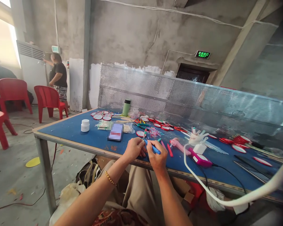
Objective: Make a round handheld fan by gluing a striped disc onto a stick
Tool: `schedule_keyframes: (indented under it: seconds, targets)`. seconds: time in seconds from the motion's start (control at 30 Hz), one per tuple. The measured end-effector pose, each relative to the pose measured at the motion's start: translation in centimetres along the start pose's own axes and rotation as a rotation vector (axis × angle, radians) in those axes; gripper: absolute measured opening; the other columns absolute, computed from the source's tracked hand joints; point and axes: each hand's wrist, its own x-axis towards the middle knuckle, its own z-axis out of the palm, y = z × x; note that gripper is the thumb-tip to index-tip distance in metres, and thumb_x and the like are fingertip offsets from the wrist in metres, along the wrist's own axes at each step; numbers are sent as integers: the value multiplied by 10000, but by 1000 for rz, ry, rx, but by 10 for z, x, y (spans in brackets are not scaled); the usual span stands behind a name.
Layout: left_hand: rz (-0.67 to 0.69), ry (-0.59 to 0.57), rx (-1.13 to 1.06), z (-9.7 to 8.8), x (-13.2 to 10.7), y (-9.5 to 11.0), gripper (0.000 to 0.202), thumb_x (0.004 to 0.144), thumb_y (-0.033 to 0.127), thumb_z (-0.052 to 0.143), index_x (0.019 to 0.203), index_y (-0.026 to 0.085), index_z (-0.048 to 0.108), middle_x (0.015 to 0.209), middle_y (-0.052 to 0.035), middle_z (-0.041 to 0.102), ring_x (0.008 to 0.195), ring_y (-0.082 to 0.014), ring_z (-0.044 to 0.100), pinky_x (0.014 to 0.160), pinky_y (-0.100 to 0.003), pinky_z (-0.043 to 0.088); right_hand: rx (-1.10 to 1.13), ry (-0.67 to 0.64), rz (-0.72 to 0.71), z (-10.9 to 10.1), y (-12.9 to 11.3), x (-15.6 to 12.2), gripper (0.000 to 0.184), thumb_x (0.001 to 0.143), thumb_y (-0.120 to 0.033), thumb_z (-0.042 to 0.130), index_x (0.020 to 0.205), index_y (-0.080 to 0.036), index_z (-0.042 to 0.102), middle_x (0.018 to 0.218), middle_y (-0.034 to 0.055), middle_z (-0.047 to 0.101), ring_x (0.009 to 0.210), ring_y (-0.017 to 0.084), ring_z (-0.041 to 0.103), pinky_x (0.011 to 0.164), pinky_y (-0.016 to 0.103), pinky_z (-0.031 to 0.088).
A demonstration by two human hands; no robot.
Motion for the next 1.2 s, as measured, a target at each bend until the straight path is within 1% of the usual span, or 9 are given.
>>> schedule_keyframes:
  seconds: [0.2, 0.33, 0.47, 0.53, 0.73, 0.9, 1.03, 1.13, 1.2]
  targets:
    - [-3, 2, -24, 0, 0, 0, 244, 886, 228, 493, 651, 168, 506, 478, 24, 587, 395, -112, 608, 369, -154, 418, -1, -2, -2, 0, 0, 0, 196, 925, -240, 555, 747, -204, 627, 665, 4, 652, 591, 131, 589, 602, 246, 477]
    - [-24, -4, -39, 0, 1, 1, 212, 875, 215, 505, 671, 161, 518, 525, 9, 627, 393, -106, 606, 363, -152, 409, -11, 28, 11, -1, -2, 1, 200, 923, -248, 554, 740, -209, 625, 653, 3, 651, 587, 133, 587, 606, 250, 482]
    - [-28, 7, -47, 0, 1, 1, 215, 873, 232, 526, 670, 162, 518, 490, 27, 590, 400, -111, 612, 369, -152, 419, 0, 0, 9, 0, 0, 0, 193, 925, -246, 555, 755, -205, 634, 678, 10, 669, 600, 136, 598, 614, 251, 486]
    - [-29, 3, -62, 0, 1, -1, 209, 881, 252, 529, 695, 158, 531, 504, 23, 599, 397, -111, 610, 362, -153, 416, -7, 10, 19, 0, 2, -1, 200, 926, -251, 560, 746, -202, 633, 663, 7, 657, 588, 135, 591, 605, 253, 482]
    - [-41, -16, -104, -1, 2, -5, 222, 902, 325, 546, 776, 141, 552, 601, -28, 678, 400, -105, 611, 363, -154, 413, 88, 46, 150, 0, 3, -3, 199, 930, -304, 579, 774, -199, 643, 669, 4, 663, 576, 139, 621, 579, 253, 499]
    - [-63, -23, -135, -1, 4, -8, 190, 899, 308, 557, 819, 135, 548, 648, -42, 692, 407, -103, 613, 363, -156, 416, 228, 20, 287, -4, 4, 4, 222, 933, -360, 585, 812, -186, 655, 680, -1, 665, 520, 122, 615, 528, 236, 504]
    - [-75, -34, -145, -1, 4, -7, 181, 903, 295, 557, 826, 131, 547, 656, -44, 690, 411, -104, 617, 361, -153, 410, 286, -10, 318, -5, 9, 8, 211, 925, -375, 601, 897, -182, 682, 725, 9, 683, 526, 120, 630, 520, 232, 515]
    - [-84, -31, -144, -2, 4, -6, 185, 901, 294, 570, 819, 132, 541, 658, -41, 690, 415, -106, 622, 358, -153, 412, 316, -23, 333, -4, 11, 8, 218, 928, -376, 589, 900, -180, 680, 726, 11, 688, 526, 122, 635, 525, 236, 525]
    - [-85, -29, -133, -2, 3, -5, 176, 905, 284, 564, 827, 127, 548, 668, -44, 695, 425, -108, 631, 361, -155, 422, 301, -22, 313, -4, 9, 7, 213, 928, -366, 583, 877, -181, 676, 711, 9, 686, 525, 124, 634, 533, 237, 526]
